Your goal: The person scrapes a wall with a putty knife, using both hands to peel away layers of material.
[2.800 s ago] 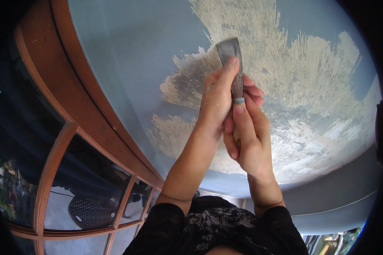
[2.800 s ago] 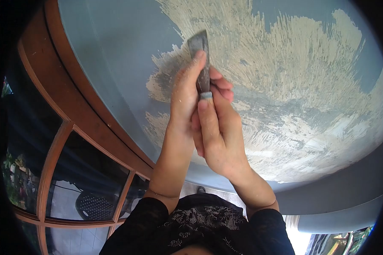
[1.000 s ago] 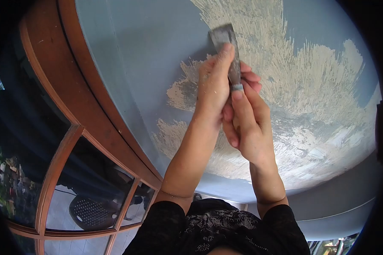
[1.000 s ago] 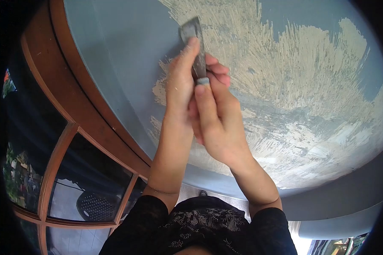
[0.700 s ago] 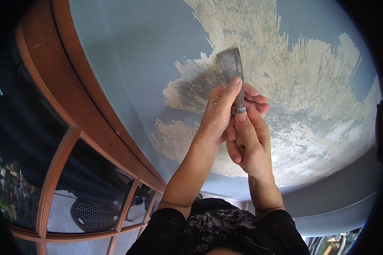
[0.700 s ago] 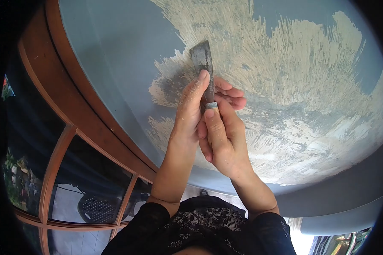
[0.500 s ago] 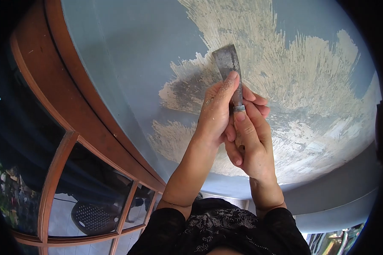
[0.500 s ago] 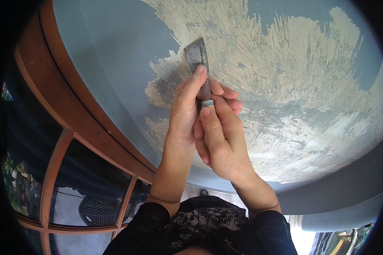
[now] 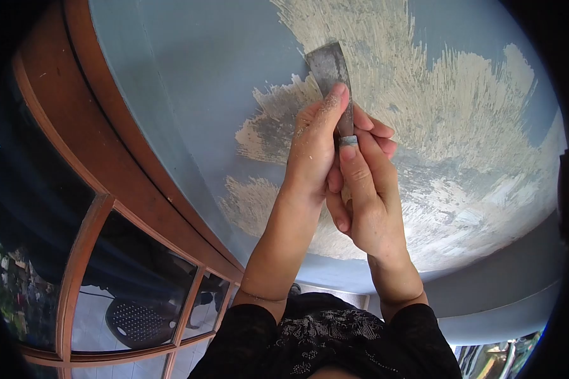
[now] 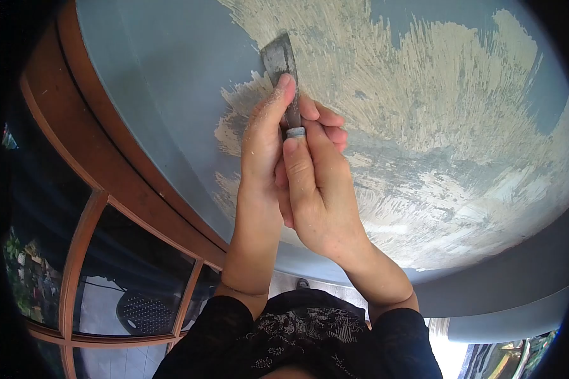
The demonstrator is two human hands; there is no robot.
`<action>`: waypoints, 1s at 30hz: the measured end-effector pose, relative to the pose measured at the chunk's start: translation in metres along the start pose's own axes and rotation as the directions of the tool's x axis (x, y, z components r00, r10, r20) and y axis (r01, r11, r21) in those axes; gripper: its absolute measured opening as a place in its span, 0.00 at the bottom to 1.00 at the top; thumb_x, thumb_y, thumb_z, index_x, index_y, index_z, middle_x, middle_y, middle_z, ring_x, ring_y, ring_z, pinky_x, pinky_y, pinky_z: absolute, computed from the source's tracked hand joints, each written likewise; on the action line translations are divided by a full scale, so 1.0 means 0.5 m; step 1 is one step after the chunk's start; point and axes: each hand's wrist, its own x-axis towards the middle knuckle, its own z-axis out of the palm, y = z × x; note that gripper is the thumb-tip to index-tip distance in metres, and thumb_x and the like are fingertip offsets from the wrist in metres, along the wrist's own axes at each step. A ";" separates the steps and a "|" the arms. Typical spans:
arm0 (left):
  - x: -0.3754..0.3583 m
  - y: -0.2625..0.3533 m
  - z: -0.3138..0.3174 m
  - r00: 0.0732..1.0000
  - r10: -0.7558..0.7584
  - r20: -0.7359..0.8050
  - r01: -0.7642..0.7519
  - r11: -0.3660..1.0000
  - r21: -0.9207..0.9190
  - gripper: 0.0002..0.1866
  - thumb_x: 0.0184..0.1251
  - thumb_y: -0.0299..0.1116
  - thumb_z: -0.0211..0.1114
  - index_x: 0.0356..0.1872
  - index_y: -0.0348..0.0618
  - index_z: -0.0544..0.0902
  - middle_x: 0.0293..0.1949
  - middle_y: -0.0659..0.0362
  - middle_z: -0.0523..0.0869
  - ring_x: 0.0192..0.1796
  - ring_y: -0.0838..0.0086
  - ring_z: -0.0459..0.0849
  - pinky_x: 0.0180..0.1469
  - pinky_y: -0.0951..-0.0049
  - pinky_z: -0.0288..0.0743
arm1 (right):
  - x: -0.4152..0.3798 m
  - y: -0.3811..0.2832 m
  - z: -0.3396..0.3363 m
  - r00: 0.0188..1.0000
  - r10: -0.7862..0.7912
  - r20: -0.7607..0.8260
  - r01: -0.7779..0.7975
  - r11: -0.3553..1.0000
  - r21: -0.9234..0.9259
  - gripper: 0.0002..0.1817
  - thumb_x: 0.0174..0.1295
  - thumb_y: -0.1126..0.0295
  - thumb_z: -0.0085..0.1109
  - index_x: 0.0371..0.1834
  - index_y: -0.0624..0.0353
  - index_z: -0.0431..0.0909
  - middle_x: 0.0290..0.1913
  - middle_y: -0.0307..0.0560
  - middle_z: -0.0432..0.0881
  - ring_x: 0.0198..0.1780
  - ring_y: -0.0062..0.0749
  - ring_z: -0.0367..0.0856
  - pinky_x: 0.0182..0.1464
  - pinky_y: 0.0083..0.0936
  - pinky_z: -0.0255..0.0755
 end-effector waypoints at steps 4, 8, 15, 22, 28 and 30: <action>-0.007 -0.004 -0.006 0.999 -0.004 0.043 0.003 1.000 0.024 0.21 0.61 0.50 0.54 0.21 0.43 0.73 0.24 0.52 0.80 0.26 0.68 0.81 0.28 0.70 0.78 | -0.006 0.010 -0.005 0.999 -0.026 -0.021 0.026 0.999 -0.023 0.20 0.67 0.67 0.37 0.60 0.65 0.58 0.21 0.37 0.67 0.09 0.13 0.55 0.09 0.11 0.47; 0.001 -0.002 -0.011 0.997 0.011 0.078 -0.011 1.000 -0.006 0.20 0.62 0.50 0.54 0.22 0.43 0.73 0.26 0.52 0.81 0.26 0.69 0.81 0.30 0.69 0.78 | -0.003 0.002 0.000 0.999 -0.034 -0.032 0.032 0.998 -0.050 0.20 0.67 0.67 0.37 0.59 0.65 0.59 0.21 0.37 0.66 0.09 0.13 0.55 0.09 0.11 0.46; 0.008 0.004 -0.002 0.998 0.057 0.036 -0.056 0.998 -0.019 0.23 0.66 0.48 0.50 0.21 0.37 0.74 0.25 0.45 0.81 0.26 0.62 0.83 0.28 0.67 0.79 | 0.007 -0.003 0.000 0.997 -0.073 -0.020 0.071 0.994 -0.080 0.19 0.67 0.68 0.37 0.59 0.66 0.60 0.20 0.36 0.66 0.09 0.12 0.55 0.08 0.11 0.46; 0.013 0.021 0.000 0.998 0.059 0.003 -0.059 0.998 -0.005 0.20 0.63 0.49 0.53 0.21 0.43 0.73 0.25 0.53 0.80 0.26 0.69 0.81 0.29 0.69 0.78 | 0.020 -0.004 0.011 0.996 -0.088 -0.016 0.086 0.989 -0.116 0.21 0.67 0.68 0.36 0.61 0.66 0.58 0.21 0.36 0.66 0.10 0.12 0.55 0.09 0.11 0.47; 0.000 0.006 -0.006 0.999 -0.003 0.032 0.005 0.999 -0.044 0.23 0.64 0.49 0.51 0.20 0.40 0.74 0.23 0.49 0.81 0.24 0.65 0.81 0.27 0.68 0.78 | -0.008 0.001 0.007 0.999 -0.051 -0.012 0.050 0.996 -0.072 0.23 0.67 0.67 0.37 0.63 0.66 0.54 0.21 0.35 0.66 0.10 0.11 0.56 0.10 0.10 0.48; -0.003 0.004 -0.003 1.000 -0.010 0.008 0.010 0.998 -0.069 0.24 0.66 0.48 0.49 0.19 0.37 0.74 0.23 0.46 0.81 0.23 0.63 0.82 0.25 0.67 0.78 | -0.006 0.006 0.008 0.996 -0.088 -0.022 0.085 0.989 -0.120 0.23 0.67 0.68 0.36 0.63 0.66 0.54 0.21 0.35 0.66 0.10 0.11 0.56 0.10 0.10 0.48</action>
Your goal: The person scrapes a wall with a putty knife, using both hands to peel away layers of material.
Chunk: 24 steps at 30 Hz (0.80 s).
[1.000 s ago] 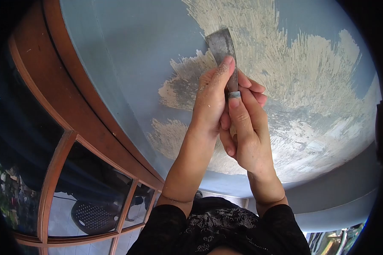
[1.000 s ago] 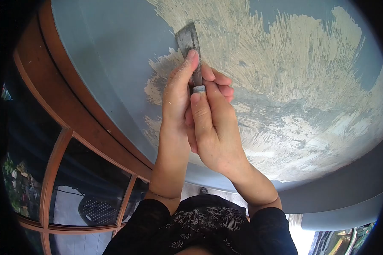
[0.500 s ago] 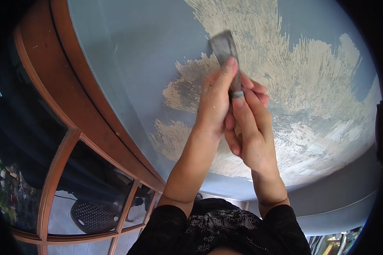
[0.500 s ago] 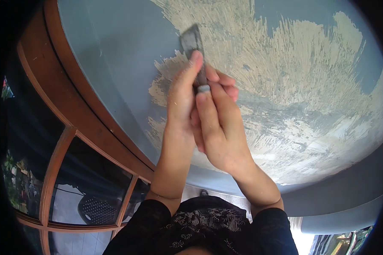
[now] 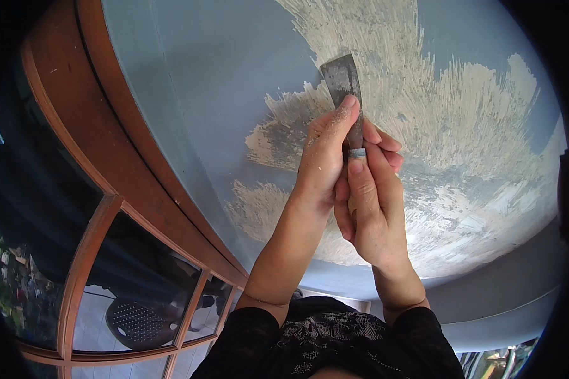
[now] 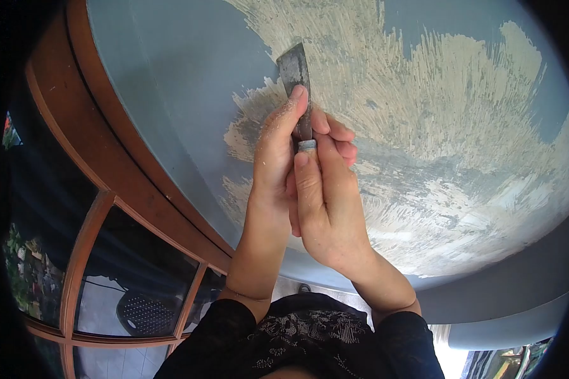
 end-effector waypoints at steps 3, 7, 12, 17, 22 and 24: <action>0.028 0.007 -0.021 0.993 0.056 0.102 -0.058 0.998 0.011 0.24 0.65 0.48 0.50 0.19 0.38 0.74 0.24 0.46 0.81 0.24 0.63 0.82 0.26 0.67 0.79 | 0.023 -0.004 0.012 1.000 -0.024 -0.005 0.023 0.996 -0.088 0.22 0.67 0.68 0.36 0.63 0.67 0.53 0.20 0.35 0.66 0.10 0.11 0.56 0.10 0.11 0.49; 0.026 0.021 -0.007 0.996 0.089 0.026 -0.089 0.996 0.022 0.24 0.64 0.50 0.50 0.20 0.38 0.74 0.24 0.46 0.81 0.24 0.63 0.82 0.27 0.67 0.79 | 0.033 -0.003 0.010 0.998 -0.065 0.017 0.067 0.989 -0.134 0.22 0.68 0.69 0.35 0.62 0.69 0.54 0.19 0.35 0.65 0.10 0.11 0.56 0.11 0.11 0.49; 0.004 0.002 -0.016 0.994 0.005 0.106 -0.002 1.000 -0.027 0.24 0.65 0.49 0.49 0.19 0.39 0.74 0.23 0.47 0.81 0.24 0.63 0.82 0.25 0.67 0.79 | -0.001 0.011 0.007 0.993 -0.114 0.000 0.113 0.984 -0.141 0.21 0.68 0.69 0.34 0.61 0.69 0.55 0.19 0.34 0.65 0.10 0.11 0.56 0.11 0.10 0.49; 0.028 0.014 -0.019 0.994 0.066 0.083 -0.066 0.998 -0.002 0.24 0.66 0.49 0.49 0.19 0.39 0.74 0.23 0.47 0.81 0.23 0.64 0.82 0.25 0.66 0.79 | 0.030 0.016 0.015 0.987 -0.163 0.003 0.158 0.956 -0.247 0.22 0.68 0.69 0.34 0.62 0.70 0.54 0.17 0.33 0.64 0.11 0.10 0.56 0.12 0.09 0.50; 0.028 0.014 -0.024 0.995 0.043 0.095 -0.039 0.999 -0.037 0.23 0.65 0.48 0.49 0.19 0.39 0.74 0.23 0.47 0.81 0.23 0.64 0.82 0.25 0.67 0.79 | 0.029 0.018 0.012 0.985 -0.170 0.010 0.166 0.952 -0.258 0.23 0.68 0.69 0.34 0.63 0.71 0.52 0.16 0.32 0.64 0.11 0.10 0.55 0.12 0.09 0.51; 0.016 0.004 -0.025 0.990 -0.010 0.140 0.018 0.998 -0.055 0.23 0.65 0.49 0.49 0.19 0.39 0.74 0.22 0.48 0.81 0.23 0.64 0.82 0.25 0.67 0.79 | 0.009 0.013 0.009 0.988 -0.154 0.007 0.151 0.955 -0.257 0.23 0.68 0.69 0.34 0.62 0.72 0.52 0.17 0.33 0.64 0.11 0.10 0.56 0.13 0.09 0.51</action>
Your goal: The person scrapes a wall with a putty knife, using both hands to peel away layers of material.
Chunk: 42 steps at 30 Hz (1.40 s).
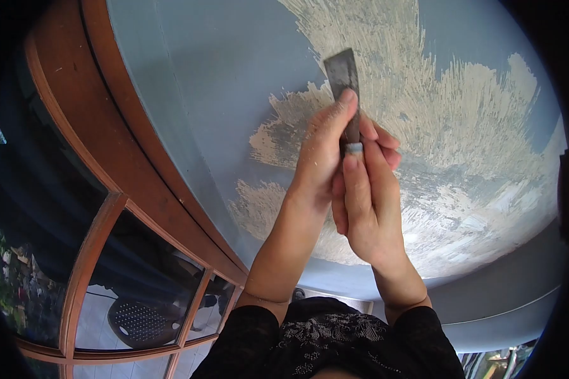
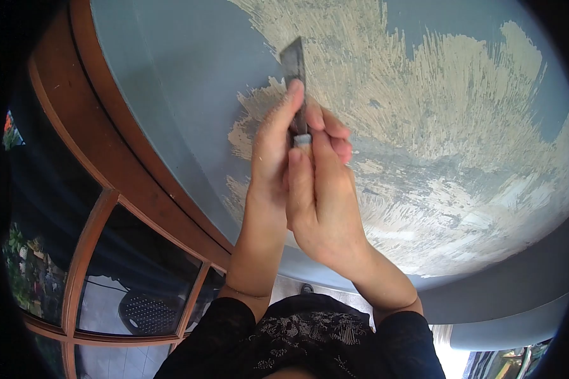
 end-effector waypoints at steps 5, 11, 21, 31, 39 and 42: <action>0.011 0.017 0.005 0.998 0.060 -0.016 -0.059 0.998 0.038 0.23 0.65 0.49 0.50 0.19 0.40 0.74 0.22 0.48 0.81 0.23 0.64 0.82 0.25 0.68 0.79 | 0.009 0.007 0.007 0.999 -0.045 -0.028 0.043 0.997 -0.072 0.23 0.67 0.70 0.35 0.62 0.72 0.53 0.18 0.33 0.65 0.12 0.10 0.57 0.13 0.09 0.52; -0.003 0.026 0.013 0.997 0.038 -0.069 -0.033 0.997 0.072 0.21 0.65 0.48 0.50 0.19 0.43 0.73 0.22 0.52 0.81 0.22 0.69 0.80 0.25 0.71 0.77 | 0.021 0.000 0.012 1.000 -0.005 -0.009 0.005 1.000 0.001 0.22 0.67 0.71 0.35 0.63 0.69 0.53 0.18 0.33 0.65 0.11 0.10 0.57 0.12 0.10 0.52; 0.023 0.047 0.016 0.987 0.127 -0.103 -0.110 0.981 0.162 0.22 0.65 0.48 0.50 0.19 0.41 0.73 0.22 0.50 0.81 0.22 0.67 0.81 0.24 0.70 0.77 | 0.047 -0.005 0.023 0.999 -0.039 -0.003 0.040 0.999 0.020 0.21 0.67 0.70 0.35 0.61 0.70 0.55 0.18 0.34 0.65 0.12 0.11 0.58 0.13 0.11 0.52; 0.024 0.052 0.018 0.987 0.135 -0.083 -0.120 0.980 0.161 0.23 0.66 0.47 0.48 0.19 0.39 0.74 0.23 0.47 0.81 0.23 0.64 0.81 0.25 0.68 0.78 | 0.048 -0.011 0.018 1.000 -0.026 0.000 0.026 0.999 0.041 0.22 0.67 0.69 0.36 0.62 0.70 0.54 0.18 0.33 0.64 0.10 0.11 0.56 0.11 0.10 0.50; -0.004 0.024 0.019 0.997 -0.002 -0.076 0.013 0.989 0.150 0.20 0.63 0.48 0.53 0.19 0.42 0.73 0.23 0.52 0.81 0.24 0.69 0.80 0.27 0.70 0.77 | 0.009 -0.009 0.008 0.998 0.058 -0.031 -0.053 0.987 0.150 0.18 0.67 0.69 0.36 0.57 0.69 0.60 0.18 0.33 0.64 0.10 0.10 0.55 0.11 0.10 0.50; 0.018 0.037 0.019 0.996 0.077 -0.052 -0.068 0.985 0.160 0.20 0.62 0.49 0.53 0.19 0.43 0.72 0.23 0.52 0.81 0.26 0.70 0.80 0.29 0.71 0.77 | 0.040 -0.025 0.008 0.998 0.061 -0.002 -0.060 0.986 0.157 0.19 0.67 0.69 0.36 0.58 0.68 0.59 0.19 0.34 0.65 0.10 0.11 0.56 0.10 0.10 0.49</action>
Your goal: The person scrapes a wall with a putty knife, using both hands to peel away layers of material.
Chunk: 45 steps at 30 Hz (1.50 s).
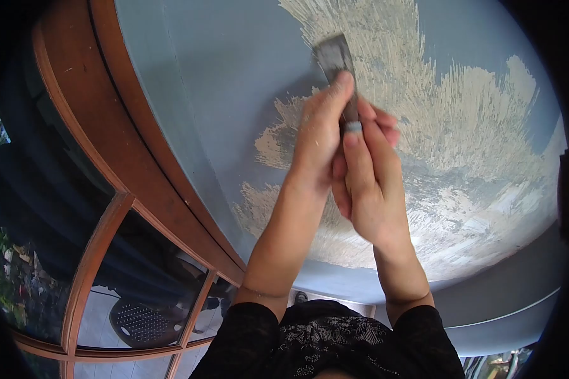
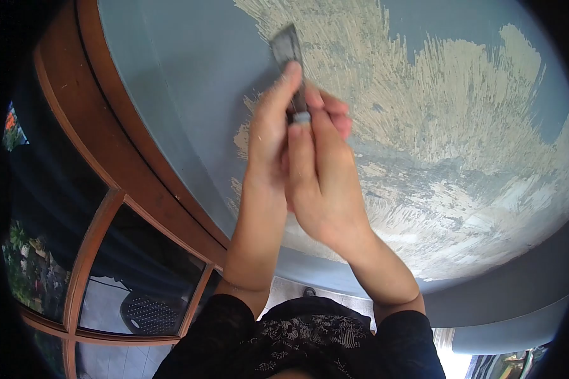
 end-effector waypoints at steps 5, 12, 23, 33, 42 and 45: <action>0.007 -0.005 0.013 0.998 0.059 -0.038 -0.060 0.998 -0.023 0.24 0.65 0.49 0.49 0.19 0.38 0.74 0.22 0.46 0.81 0.23 0.63 0.82 0.25 0.68 0.79 | 0.002 -0.014 -0.007 0.998 0.062 0.001 -0.062 0.994 0.086 0.22 0.67 0.69 0.36 0.63 0.67 0.54 0.20 0.34 0.65 0.10 0.12 0.56 0.10 0.11 0.48; 0.017 -0.001 0.015 0.997 0.072 -0.037 -0.075 0.995 -0.070 0.23 0.66 0.47 0.47 0.21 0.37 0.73 0.23 0.46 0.81 0.25 0.63 0.82 0.26 0.68 0.79 | 0.017 -0.016 -0.012 0.999 0.032 0.030 -0.034 0.995 0.094 0.21 0.67 0.69 0.37 0.62 0.66 0.57 0.19 0.35 0.66 0.09 0.12 0.55 0.09 0.11 0.48; 0.010 -0.019 0.017 0.999 0.047 -0.008 -0.048 0.994 -0.100 0.21 0.63 0.50 0.51 0.22 0.41 0.73 0.26 0.49 0.81 0.26 0.65 0.81 0.30 0.66 0.79 | 0.006 -0.031 -0.025 0.995 0.089 0.044 -0.089 0.996 0.012 0.22 0.67 0.69 0.38 0.62 0.63 0.57 0.18 0.34 0.65 0.09 0.12 0.55 0.09 0.11 0.47; 0.017 -0.026 0.006 0.997 0.055 0.048 -0.048 0.991 -0.121 0.21 0.64 0.49 0.51 0.21 0.42 0.74 0.26 0.50 0.81 0.27 0.66 0.81 0.31 0.67 0.79 | 0.001 -0.025 -0.025 0.997 0.069 0.027 -0.068 0.997 -0.030 0.21 0.67 0.69 0.37 0.62 0.65 0.57 0.18 0.35 0.65 0.09 0.12 0.55 0.09 0.12 0.48; -0.010 -0.031 0.020 1.000 0.002 0.014 0.000 0.994 -0.108 0.21 0.64 0.49 0.51 0.20 0.41 0.73 0.24 0.49 0.81 0.24 0.65 0.81 0.29 0.66 0.79 | -0.024 -0.024 -0.033 0.994 0.107 0.025 -0.107 0.994 0.024 0.19 0.67 0.68 0.38 0.58 0.67 0.61 0.17 0.35 0.65 0.09 0.12 0.55 0.09 0.12 0.48; 0.022 -0.017 0.011 0.996 0.070 0.056 -0.064 0.993 -0.101 0.21 0.63 0.49 0.51 0.21 0.41 0.73 0.25 0.48 0.81 0.25 0.64 0.81 0.30 0.65 0.79 | 0.007 -0.033 -0.019 0.998 0.051 -0.031 -0.052 0.997 -0.048 0.19 0.67 0.68 0.38 0.58 0.66 0.62 0.18 0.35 0.65 0.09 0.12 0.55 0.09 0.12 0.48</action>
